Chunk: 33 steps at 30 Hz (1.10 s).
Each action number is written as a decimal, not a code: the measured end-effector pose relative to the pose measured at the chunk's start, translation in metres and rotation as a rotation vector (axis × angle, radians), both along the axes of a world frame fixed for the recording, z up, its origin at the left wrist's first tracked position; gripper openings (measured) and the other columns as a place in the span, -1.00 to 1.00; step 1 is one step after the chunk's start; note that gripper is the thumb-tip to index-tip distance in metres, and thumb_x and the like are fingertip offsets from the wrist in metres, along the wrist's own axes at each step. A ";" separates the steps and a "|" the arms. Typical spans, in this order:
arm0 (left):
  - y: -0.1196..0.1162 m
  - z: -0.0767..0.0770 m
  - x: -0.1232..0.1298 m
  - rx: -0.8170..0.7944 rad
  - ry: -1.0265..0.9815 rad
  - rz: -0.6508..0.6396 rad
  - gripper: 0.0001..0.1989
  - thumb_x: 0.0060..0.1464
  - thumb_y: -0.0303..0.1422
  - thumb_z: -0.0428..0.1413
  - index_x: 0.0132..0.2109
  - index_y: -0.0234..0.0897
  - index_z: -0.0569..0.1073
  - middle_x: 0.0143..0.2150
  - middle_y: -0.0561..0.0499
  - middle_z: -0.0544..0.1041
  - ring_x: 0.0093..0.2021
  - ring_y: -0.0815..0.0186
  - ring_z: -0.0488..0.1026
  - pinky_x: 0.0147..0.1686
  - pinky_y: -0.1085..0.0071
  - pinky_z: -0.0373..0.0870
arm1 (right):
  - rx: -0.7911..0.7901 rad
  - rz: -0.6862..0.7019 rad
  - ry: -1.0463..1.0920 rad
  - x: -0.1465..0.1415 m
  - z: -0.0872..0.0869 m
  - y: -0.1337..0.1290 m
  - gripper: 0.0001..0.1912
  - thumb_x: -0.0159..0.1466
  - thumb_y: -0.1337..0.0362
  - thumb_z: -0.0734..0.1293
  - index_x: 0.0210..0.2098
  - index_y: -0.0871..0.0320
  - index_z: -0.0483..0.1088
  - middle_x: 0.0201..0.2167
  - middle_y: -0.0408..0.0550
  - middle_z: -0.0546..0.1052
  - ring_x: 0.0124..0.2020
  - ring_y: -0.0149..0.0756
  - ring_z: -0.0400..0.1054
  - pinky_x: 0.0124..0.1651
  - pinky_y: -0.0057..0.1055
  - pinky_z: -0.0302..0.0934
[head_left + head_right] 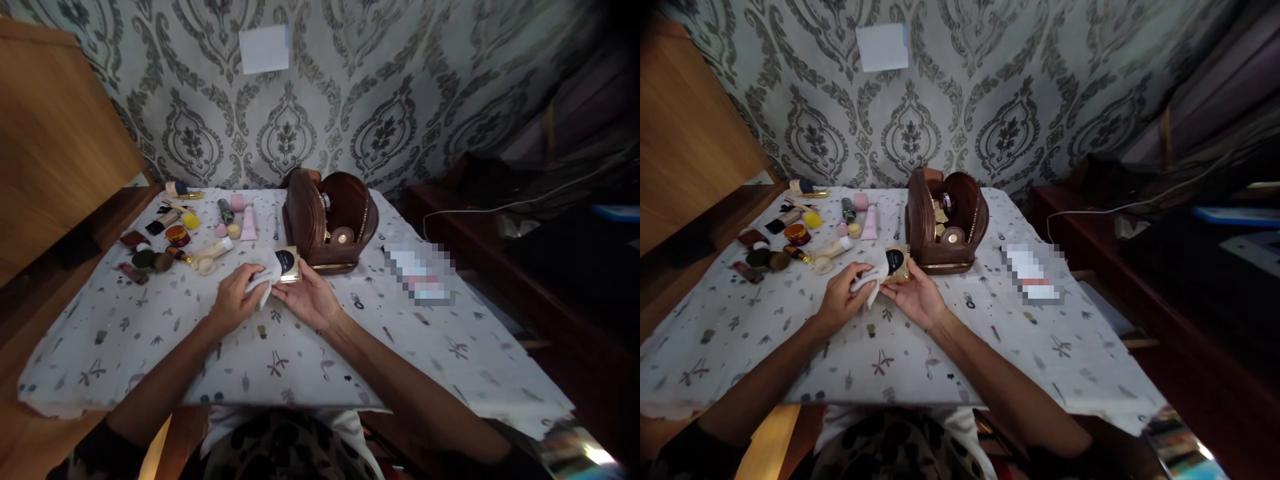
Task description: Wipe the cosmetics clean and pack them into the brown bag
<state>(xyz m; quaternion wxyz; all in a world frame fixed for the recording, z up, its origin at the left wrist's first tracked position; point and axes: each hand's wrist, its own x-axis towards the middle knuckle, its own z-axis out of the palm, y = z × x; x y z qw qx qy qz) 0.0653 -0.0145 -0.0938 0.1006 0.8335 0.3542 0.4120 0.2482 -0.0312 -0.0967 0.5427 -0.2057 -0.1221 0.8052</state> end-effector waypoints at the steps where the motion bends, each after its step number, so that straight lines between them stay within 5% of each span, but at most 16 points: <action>1: 0.000 0.000 0.000 -0.049 -0.014 0.000 -0.81 0.24 -0.33 0.06 -0.01 -0.23 0.37 -0.20 0.00 0.53 -0.27 0.32 0.49 -0.33 0.45 0.39 | -0.004 0.000 -0.009 -0.001 0.000 0.000 -0.74 0.36 0.15 0.28 -0.13 0.20 0.47 -0.24 -0.01 0.63 -0.18 -0.21 0.51 0.05 -0.20 0.39; 11: 0.007 0.000 -0.001 -0.360 -0.215 0.034 -0.68 0.29 -0.16 -0.03 0.07 -0.24 0.31 -0.03 -0.07 0.48 -0.02 0.20 0.43 0.00 0.30 0.33 | 0.082 0.047 -0.139 -0.006 -0.002 -0.007 -0.77 0.33 0.17 0.32 -0.08 0.14 0.47 -0.21 -0.07 0.62 -0.19 -0.20 0.50 -0.17 -0.20 0.46; 20: 0.010 -0.006 0.003 -0.595 -0.293 -0.022 -0.63 0.31 -0.05 -0.10 -0.22 -0.24 0.38 -0.49 0.10 0.37 -0.45 0.33 0.34 -0.40 0.41 0.32 | 0.084 -0.144 -0.210 -0.011 -0.014 -0.001 -0.66 0.18 0.06 0.46 -0.14 0.12 0.49 -0.22 -0.10 0.62 -0.22 -0.29 0.46 -0.23 -0.40 0.35; 27: 0.005 -0.006 0.003 -0.664 -0.192 -0.206 -0.54 0.30 0.00 -0.12 -0.37 -0.26 0.36 -0.54 0.09 0.40 -0.53 0.37 0.32 -0.46 0.43 0.30 | 0.063 -0.227 -0.204 -0.005 -0.013 0.004 -0.64 0.15 0.01 0.47 -0.15 0.05 0.48 -0.21 -0.19 0.62 -0.17 -0.33 0.44 -0.17 -0.43 0.34; 33: 0.006 0.000 0.001 -0.617 -0.137 -0.238 -0.54 0.28 -0.01 -0.09 -0.35 -0.29 0.42 -0.47 0.03 0.42 -0.45 0.33 0.35 -0.44 0.42 0.30 | 0.056 -0.208 -0.194 -0.002 -0.009 0.003 -0.64 0.15 0.02 0.47 -0.14 0.05 0.46 -0.21 -0.15 0.61 -0.20 -0.31 0.47 -0.16 -0.37 0.38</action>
